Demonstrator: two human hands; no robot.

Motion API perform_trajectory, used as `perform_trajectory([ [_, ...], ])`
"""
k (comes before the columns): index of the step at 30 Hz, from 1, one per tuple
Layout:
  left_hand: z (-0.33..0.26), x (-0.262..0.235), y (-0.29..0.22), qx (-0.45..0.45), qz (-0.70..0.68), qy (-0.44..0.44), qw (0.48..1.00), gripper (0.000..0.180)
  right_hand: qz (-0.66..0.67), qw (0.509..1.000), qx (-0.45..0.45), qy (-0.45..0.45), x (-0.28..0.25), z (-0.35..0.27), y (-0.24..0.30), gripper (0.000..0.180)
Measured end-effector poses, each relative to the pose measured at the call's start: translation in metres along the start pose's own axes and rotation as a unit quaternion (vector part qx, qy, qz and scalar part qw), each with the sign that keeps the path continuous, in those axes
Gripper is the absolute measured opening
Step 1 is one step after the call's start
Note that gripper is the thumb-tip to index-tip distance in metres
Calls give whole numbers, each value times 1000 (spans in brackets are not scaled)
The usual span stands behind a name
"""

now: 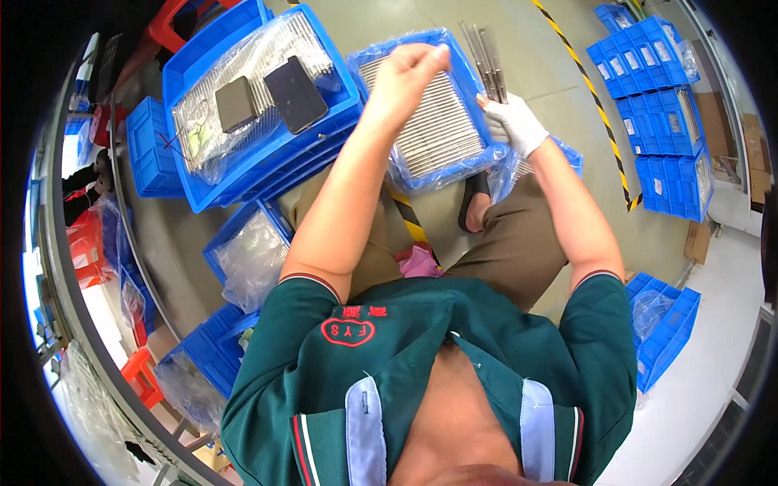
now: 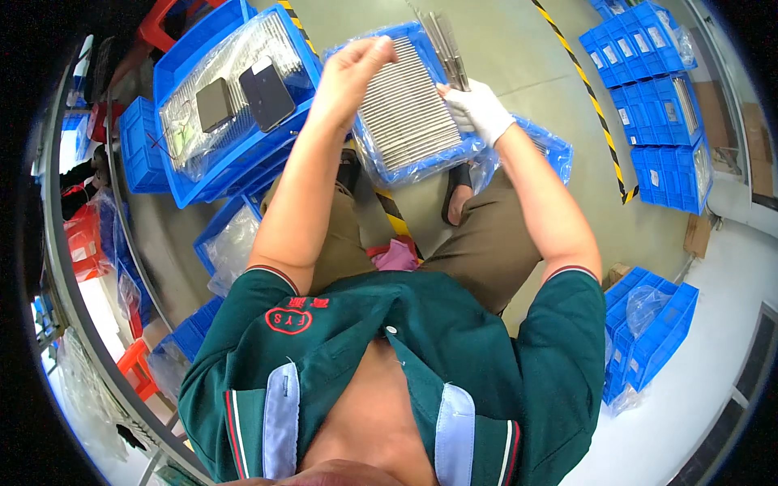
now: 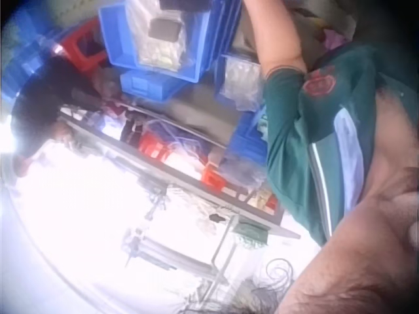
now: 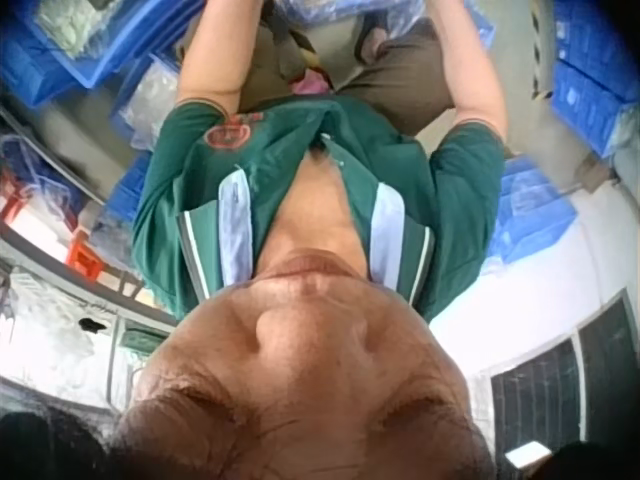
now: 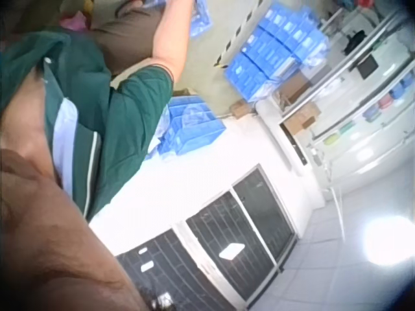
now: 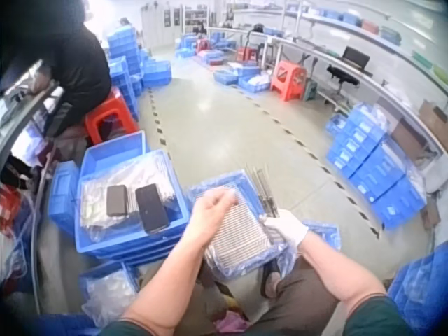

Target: The person sits on a low stool in a factory setting, picking up bundles of thin metal rods from blue plastic crates. They separate the rods by hand, align them, and place them back into the crates. The process is repeated continuously throughout the clip.

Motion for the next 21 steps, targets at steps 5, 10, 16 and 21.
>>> perform_trajectory([
  [5,-1,-20,1,-88,-110,8,990,32,-612,756,-168,-160,-51,47,-50,34],
  [10,-6,-23,3,-101,-92,31,990,33,-702,696,-135,-64,-32,67,-72,29],
  [16,-15,-27,0,-101,-94,43,989,31,-712,667,-218,28,-17,109,-97,37],
  [21,-19,-26,0,-115,-90,41,988,31,-674,681,-276,72,17,127,-105,47],
])
Point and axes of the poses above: each hand's wrist, its own z-axis towards the middle knuckle, its own x-axis out of the palm, y = z × x, the point moved 4 cm from there along z, towards the middle knuckle, and after that the axes turned 11 degrees about -y, right-handed, at the moved point
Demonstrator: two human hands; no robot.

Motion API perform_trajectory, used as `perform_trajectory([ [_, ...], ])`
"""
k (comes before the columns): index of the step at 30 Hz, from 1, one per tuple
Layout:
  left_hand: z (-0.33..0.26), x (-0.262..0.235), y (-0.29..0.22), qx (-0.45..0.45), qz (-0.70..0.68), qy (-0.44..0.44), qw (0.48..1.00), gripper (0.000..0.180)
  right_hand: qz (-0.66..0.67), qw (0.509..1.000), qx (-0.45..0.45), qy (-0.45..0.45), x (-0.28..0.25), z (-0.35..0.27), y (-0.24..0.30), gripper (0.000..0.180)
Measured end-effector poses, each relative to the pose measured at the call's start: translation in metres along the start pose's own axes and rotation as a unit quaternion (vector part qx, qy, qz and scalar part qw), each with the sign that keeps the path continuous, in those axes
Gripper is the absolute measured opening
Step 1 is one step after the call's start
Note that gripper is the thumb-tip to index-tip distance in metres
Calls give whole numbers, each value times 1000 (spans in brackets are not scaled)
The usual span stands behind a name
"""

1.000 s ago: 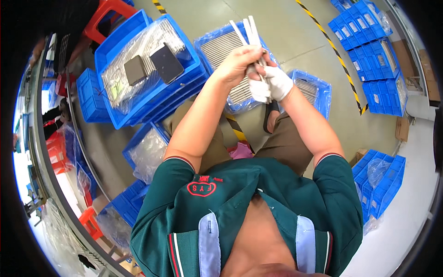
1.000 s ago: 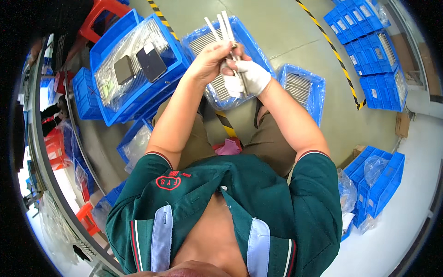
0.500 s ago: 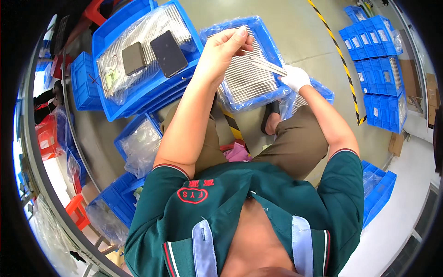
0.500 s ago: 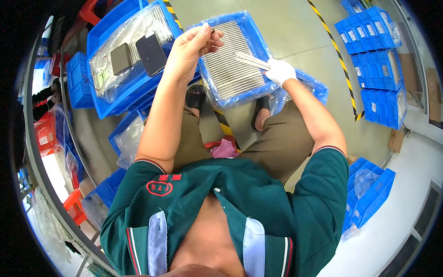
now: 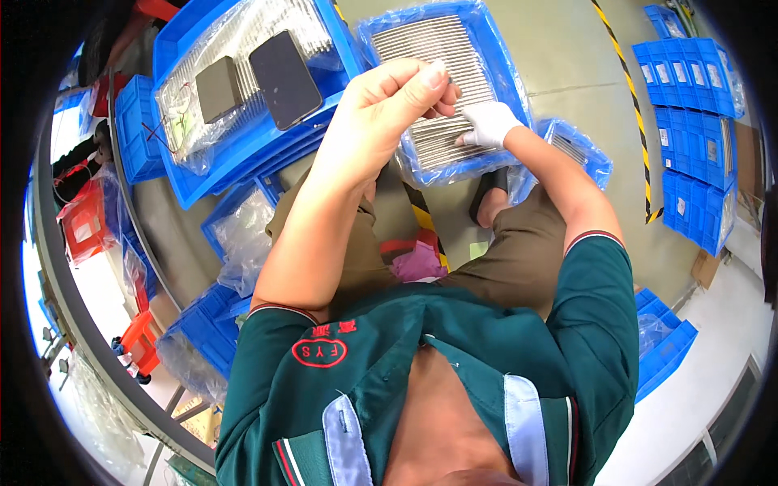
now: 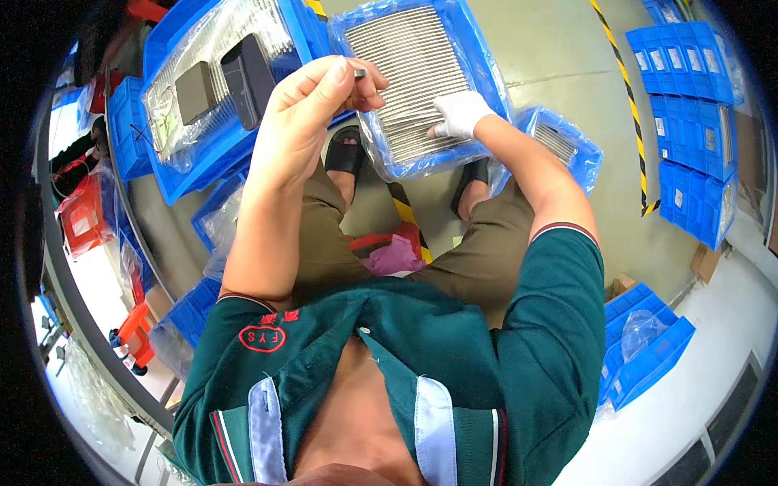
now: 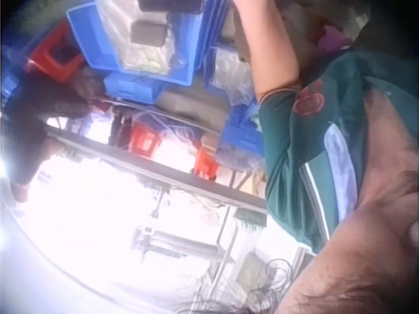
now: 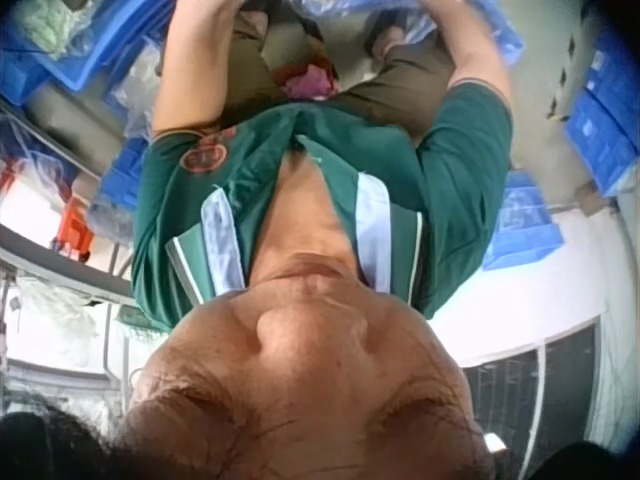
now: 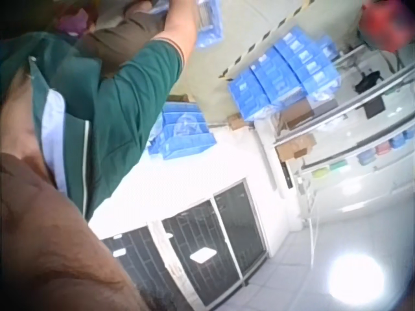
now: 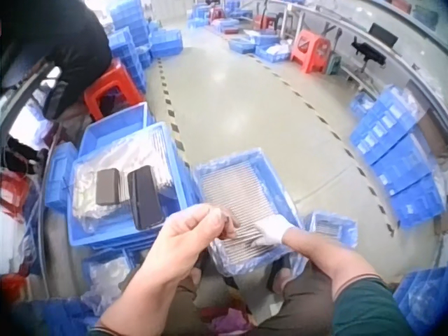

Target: The person sits on a low stool in a factory setting, picking up bundles of thin metal rods from blue plastic crates. They separate the rods by hand, align them, and place them back into the crates. The process is repeated continuously throughout the clip.

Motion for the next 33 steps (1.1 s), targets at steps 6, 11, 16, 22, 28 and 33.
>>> perform_trajectory([
  [6,-3,0,2,-16,2,7,1000,31,11,996,-59,-69,14,10,-5,37],
  [11,-4,1,4,-28,13,0,1000,30,6,983,-110,-146,10,9,-2,30],
  [16,-4,1,9,-36,6,12,999,29,57,988,-70,-126,20,24,-10,18],
  [22,-6,1,9,-51,13,2,999,28,85,984,-51,-146,21,34,-4,12],
  [28,-6,3,10,-46,12,3,999,28,123,979,29,-160,32,38,-5,20],
  [33,-7,2,9,-58,30,-4,998,27,36,988,-11,-150,26,44,1,21],
])
Point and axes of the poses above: each hand's wrist, its own z-axis towards the middle knuckle, its own x-axis out of the palm, y = z × x, the point moved 4 cm from there along z, towards the middle knuckle, and after that the axes turned 11 degrees about -y, right-handed, at the moved point
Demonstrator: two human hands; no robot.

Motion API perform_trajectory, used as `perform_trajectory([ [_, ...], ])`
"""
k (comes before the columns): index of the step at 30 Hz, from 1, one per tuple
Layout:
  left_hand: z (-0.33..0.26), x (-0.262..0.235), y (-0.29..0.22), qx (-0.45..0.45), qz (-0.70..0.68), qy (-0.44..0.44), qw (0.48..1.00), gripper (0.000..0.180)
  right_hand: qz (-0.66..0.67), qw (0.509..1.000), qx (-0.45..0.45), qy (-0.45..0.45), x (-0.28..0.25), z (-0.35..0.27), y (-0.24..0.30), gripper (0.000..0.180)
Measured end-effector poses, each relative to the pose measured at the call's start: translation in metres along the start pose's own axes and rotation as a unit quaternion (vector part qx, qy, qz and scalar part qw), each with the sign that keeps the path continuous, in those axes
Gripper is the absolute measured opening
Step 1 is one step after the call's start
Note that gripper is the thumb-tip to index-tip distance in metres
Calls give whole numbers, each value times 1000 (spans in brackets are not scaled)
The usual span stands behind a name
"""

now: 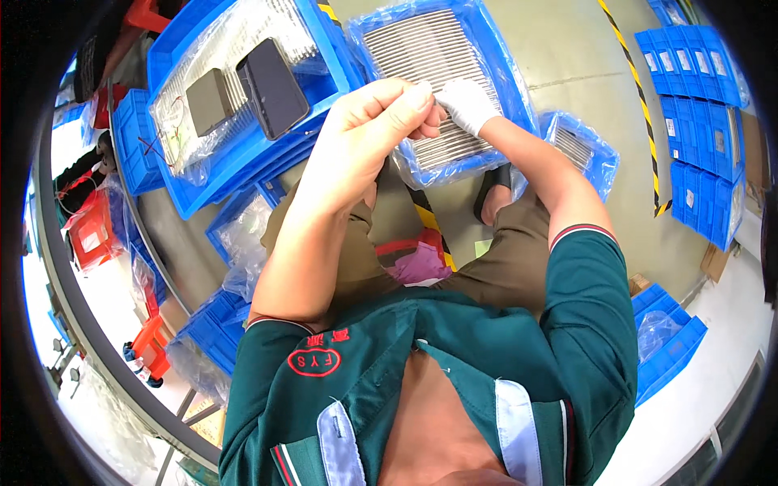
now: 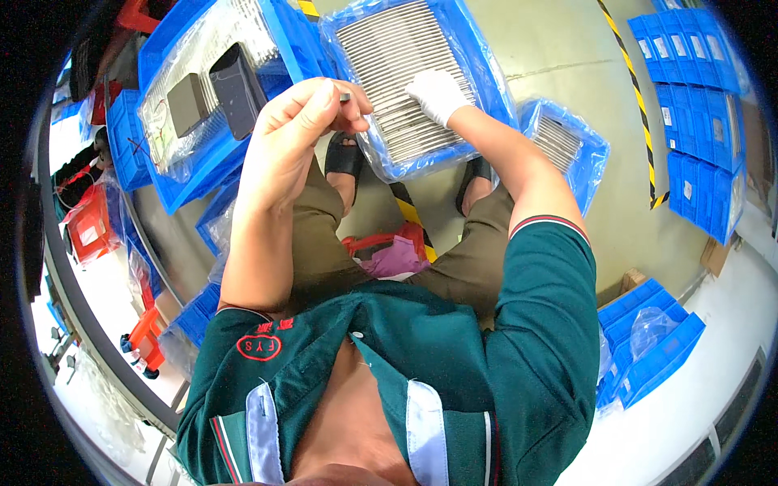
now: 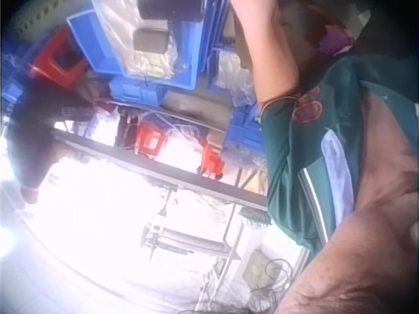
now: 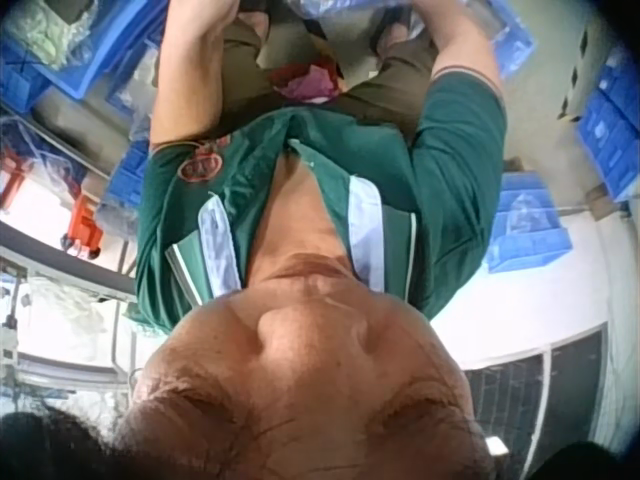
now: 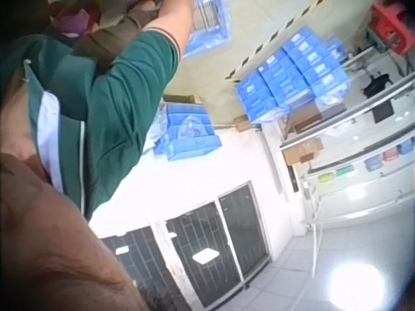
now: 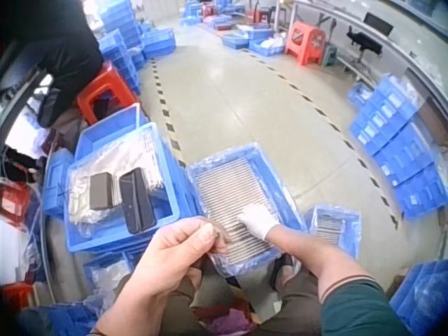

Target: The person sits on a low stool in a factory setting, picking up bundles of thin metal rods from blue plastic crates. They separate the rods by hand, align them, and place them back into the crates. The process is repeated continuously throughout the clip.

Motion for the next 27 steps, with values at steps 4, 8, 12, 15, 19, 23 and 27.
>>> perform_trajectory([
  [4,0,-2,0,3,-3,-1,1000,27,30,1000,2,9,-3,-4,6,20],
  [8,-1,-3,0,-4,-1,-2,1000,26,50,999,1,8,-6,-6,9,21],
  [12,-1,-4,-1,-2,3,-1,1000,26,61,998,5,4,-12,-7,12,22],
  [15,-2,-5,-1,-5,3,-4,1000,27,29,999,-24,-3,-8,-7,12,21],
  [19,-2,-6,0,-3,3,-5,1000,28,40,998,-6,42,-14,-11,19,22],
  [23,-2,-3,-2,-5,4,-2,1000,28,67,998,-14,-2,-5,-15,14,23],
  [27,-2,-2,0,-4,8,-3,1000,30,30,999,-20,2,-17,-11,24,18],
])
Point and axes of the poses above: each hand's wrist, its own z-axis towards the middle knuckle, its own x-axis out of the palm, y = z × x, the point moved 4 cm from there along z, towards the middle knuckle, and after that the axes turned 11 degrees about -y, right-handed, at the moved point
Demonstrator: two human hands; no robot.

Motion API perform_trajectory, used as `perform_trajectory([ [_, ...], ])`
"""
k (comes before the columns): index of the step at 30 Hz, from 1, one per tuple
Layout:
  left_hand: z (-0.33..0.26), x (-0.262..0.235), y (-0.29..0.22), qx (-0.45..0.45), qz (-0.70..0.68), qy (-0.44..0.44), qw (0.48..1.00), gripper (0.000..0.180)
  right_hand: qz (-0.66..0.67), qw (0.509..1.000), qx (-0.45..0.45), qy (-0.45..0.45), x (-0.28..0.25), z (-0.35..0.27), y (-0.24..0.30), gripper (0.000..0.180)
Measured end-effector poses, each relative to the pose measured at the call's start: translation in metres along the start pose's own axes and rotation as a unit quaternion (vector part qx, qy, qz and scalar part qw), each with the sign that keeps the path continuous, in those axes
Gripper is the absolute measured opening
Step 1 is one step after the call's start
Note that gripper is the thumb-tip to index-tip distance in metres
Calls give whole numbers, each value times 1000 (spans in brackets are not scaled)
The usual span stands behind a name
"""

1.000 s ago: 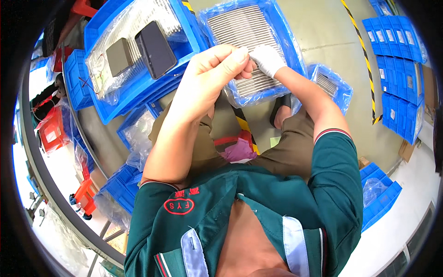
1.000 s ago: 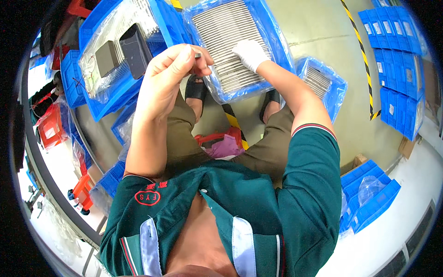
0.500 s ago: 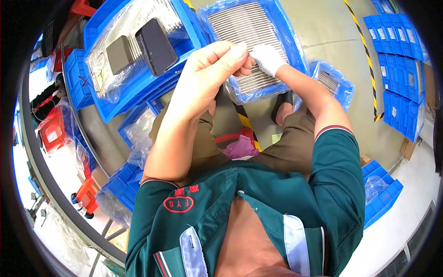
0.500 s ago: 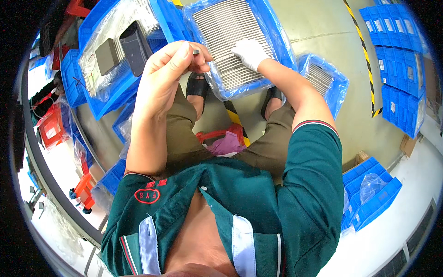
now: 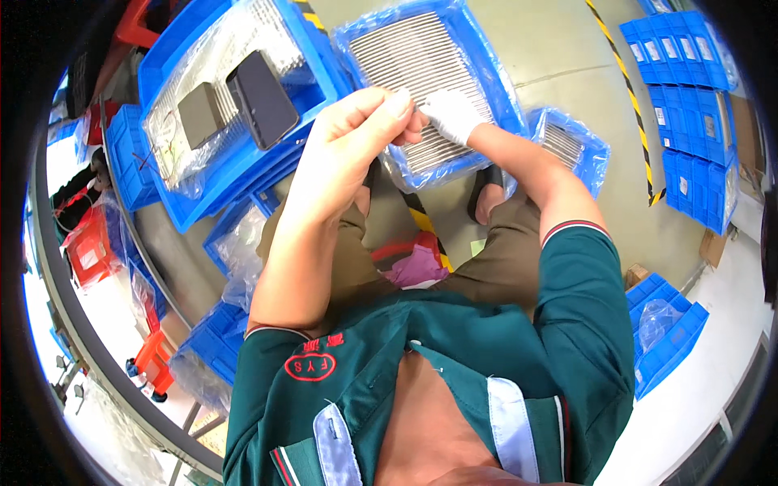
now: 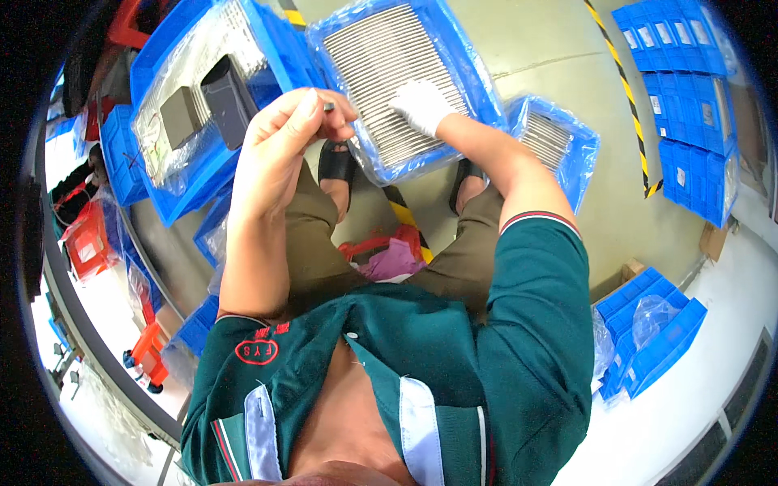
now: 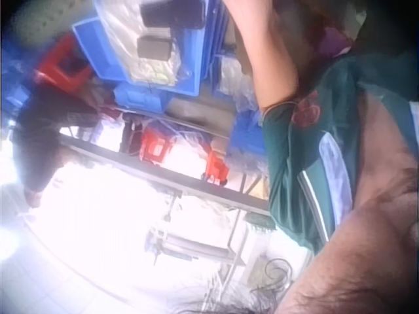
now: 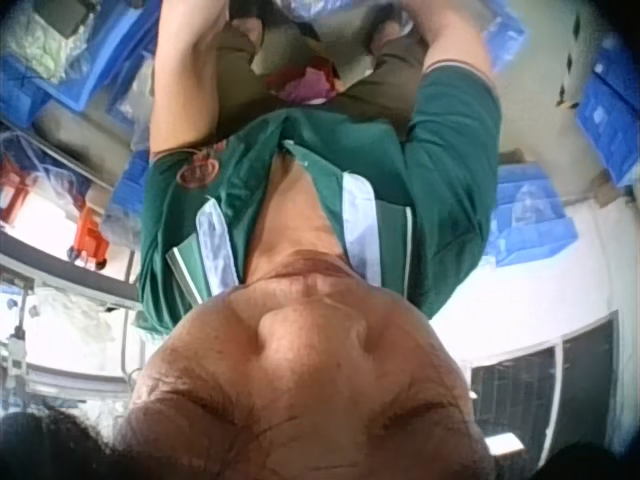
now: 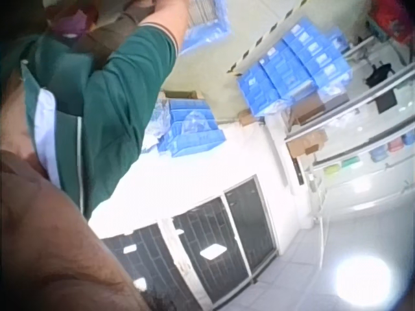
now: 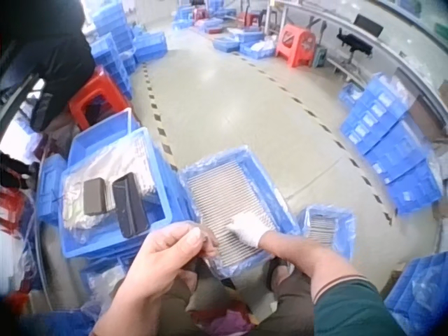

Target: The person sits on a low stool in a factory setting, picking up bundles of thin metal rods from blue plastic crates. They separate the rods by hand, align them, and place them back into the crates. The process is repeated continuously throughout the clip.

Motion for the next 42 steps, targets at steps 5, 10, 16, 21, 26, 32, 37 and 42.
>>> perform_trajectory([
  [5,3,1,1,5,0,6,1000,30,-46,999,4,-23,-11,4,-7,14],
  [10,4,9,3,-9,-6,-2,1000,31,-28,967,239,-81,-61,-9,-89,27],
  [16,10,23,11,-20,27,-1,999,31,21,880,404,-251,-122,-151,-180,32],
  [21,0,33,20,-29,21,-7,999,28,12,798,580,-166,-72,-338,-183,34],
  [26,4,48,39,-44,46,69,996,29,-26,675,727,-122,-30,-475,-142,30],
  [32,12,72,64,-76,63,62,993,31,-85,734,674,-8,9,-465,-117,29],
  [37,17,78,79,-91,86,47,991,31,-174,824,539,-11,42,-430,-145,31],
  [42,23,73,89,-103,94,33,990,30,-194,832,520,18,67,-412,-184,24],
])
Point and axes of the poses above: each hand's wrist, its own z-axis towards the middle knuckle, its own x-axis out of the palm, y = z × x, the point moved 4 cm from there along z, towards the middle knuckle, and after that the axes turned 11 degrees about -y, right-handed, at the moved point
